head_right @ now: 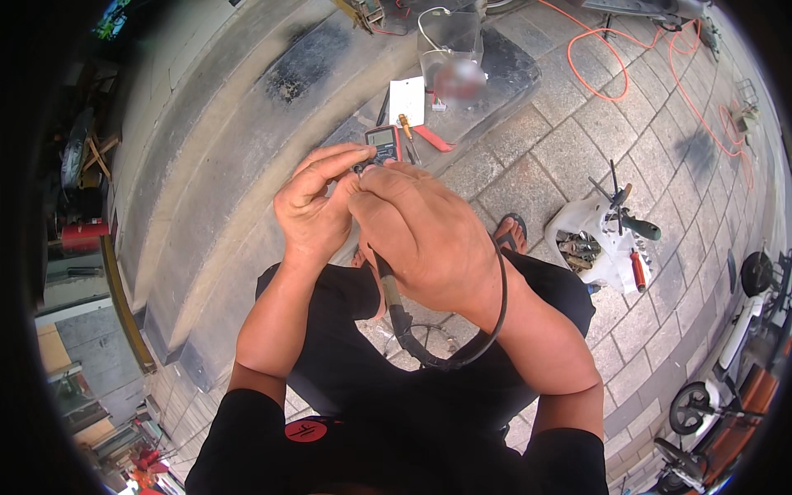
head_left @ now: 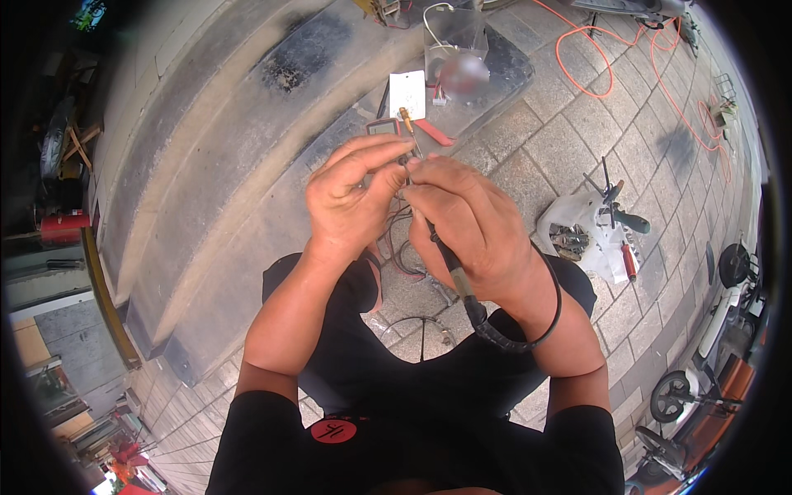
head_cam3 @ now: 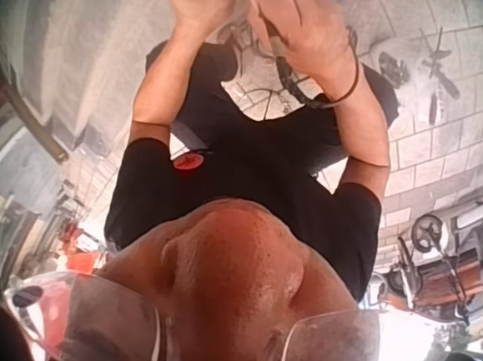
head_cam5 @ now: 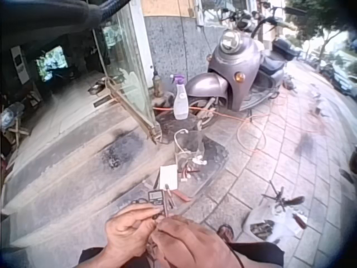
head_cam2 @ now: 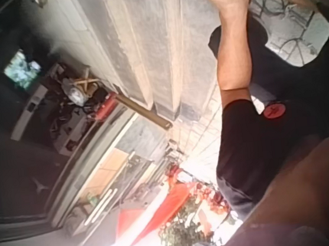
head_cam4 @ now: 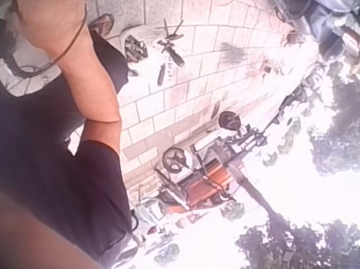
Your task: The person sits on the ground and uses a soldering iron to heat and join the ends of two black wires. They then wrap the connection with black electrical tape and briefly consult a small white paper with a diagram.
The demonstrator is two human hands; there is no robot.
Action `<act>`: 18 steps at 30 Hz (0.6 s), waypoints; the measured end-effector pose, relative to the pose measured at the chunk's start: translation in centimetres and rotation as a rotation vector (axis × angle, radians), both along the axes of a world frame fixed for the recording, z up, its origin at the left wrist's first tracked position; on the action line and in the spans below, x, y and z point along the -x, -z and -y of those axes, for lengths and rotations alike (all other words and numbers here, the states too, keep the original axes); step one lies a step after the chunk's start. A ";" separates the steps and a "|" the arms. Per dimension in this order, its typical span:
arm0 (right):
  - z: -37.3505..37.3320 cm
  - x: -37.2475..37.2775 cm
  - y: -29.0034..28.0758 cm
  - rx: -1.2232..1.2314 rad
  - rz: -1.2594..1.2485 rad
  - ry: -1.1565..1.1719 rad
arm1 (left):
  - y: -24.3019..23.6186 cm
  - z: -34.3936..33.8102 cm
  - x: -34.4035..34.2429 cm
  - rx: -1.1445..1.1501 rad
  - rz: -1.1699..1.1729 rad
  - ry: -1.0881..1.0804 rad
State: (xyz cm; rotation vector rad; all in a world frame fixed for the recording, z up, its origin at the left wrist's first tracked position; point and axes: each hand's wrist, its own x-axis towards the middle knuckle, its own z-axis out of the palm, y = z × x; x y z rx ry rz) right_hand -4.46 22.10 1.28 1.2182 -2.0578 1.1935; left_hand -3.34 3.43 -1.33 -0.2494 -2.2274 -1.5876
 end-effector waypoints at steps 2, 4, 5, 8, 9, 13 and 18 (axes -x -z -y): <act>0.0 0.0 -0.1 -0.002 0.003 -0.002 | 0.0 0.0 0.0 0.008 -0.003 0.000; 0.0 0.0 0.0 -0.002 0.004 -0.005 | 0.0 0.0 0.0 0.016 -0.010 0.000; 0.0 -0.1 0.0 -0.001 0.007 -0.001 | 0.0 0.0 0.0 0.019 -0.014 0.004; 0.0 -0.1 0.0 0.001 0.010 0.006 | 0.2 0.1 0.0 0.003 -0.003 0.004; 0.0 -0.1 0.0 0.002 0.008 0.005 | 0.2 0.1 0.0 0.001 -0.003 0.005; 0.0 0.0 0.2 0.008 0.001 0.007 | 0.2 0.0 0.1 0.000 -0.009 0.012; 0.0 0.0 0.1 0.005 -0.002 0.005 | 0.2 0.2 0.0 0.012 -0.013 0.005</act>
